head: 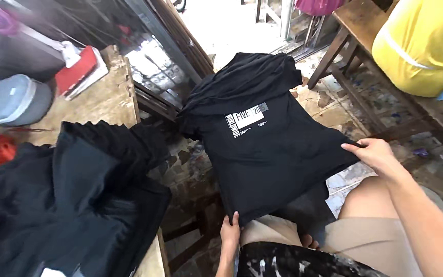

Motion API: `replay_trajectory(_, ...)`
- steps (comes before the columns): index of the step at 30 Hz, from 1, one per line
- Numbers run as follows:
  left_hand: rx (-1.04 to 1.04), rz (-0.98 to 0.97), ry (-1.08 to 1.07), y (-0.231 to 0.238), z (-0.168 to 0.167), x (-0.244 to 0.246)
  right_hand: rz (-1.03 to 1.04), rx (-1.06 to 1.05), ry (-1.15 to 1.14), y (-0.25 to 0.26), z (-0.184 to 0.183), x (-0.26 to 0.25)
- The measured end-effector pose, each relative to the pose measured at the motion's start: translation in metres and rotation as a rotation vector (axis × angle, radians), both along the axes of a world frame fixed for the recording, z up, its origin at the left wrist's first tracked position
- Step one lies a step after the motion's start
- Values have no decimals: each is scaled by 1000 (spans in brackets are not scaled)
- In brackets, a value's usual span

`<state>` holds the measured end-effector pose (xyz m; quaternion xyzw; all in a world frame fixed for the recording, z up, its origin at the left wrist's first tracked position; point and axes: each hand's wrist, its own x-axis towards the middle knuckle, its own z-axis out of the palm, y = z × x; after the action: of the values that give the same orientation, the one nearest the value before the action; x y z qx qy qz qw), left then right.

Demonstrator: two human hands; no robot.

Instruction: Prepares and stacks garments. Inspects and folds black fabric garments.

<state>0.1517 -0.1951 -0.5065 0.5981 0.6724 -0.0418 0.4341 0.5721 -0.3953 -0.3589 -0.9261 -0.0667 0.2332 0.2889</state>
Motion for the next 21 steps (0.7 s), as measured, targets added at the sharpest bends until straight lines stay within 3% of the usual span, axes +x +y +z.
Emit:
replay_trajectory(3,-53,157,-125,-1,14,1,-22,25,170,-5,-6,2)
replay_trajectory(7,-163,78,-220,26,70,9,-84,193,36,-2,1,10)
replay_trajectory(10,20,41,-617,41,122,24,-118,246,-44,8,5,16)
replay_trajectory(11,82,55,-645,37,120,27,-125,251,-51,9,3,17)
replay_trajectory(13,186,-29,-367,19,79,22,-144,258,-29,12,0,19)
replay_trajectory(16,34,-103,-31,-13,20,15,-165,259,17,13,-5,18)
replay_trajectory(18,20,-6,-22,-18,19,17,-170,242,39,9,-8,15)
replay_trajectory(21,0,91,-58,-12,51,16,-141,193,34,-3,-14,12)
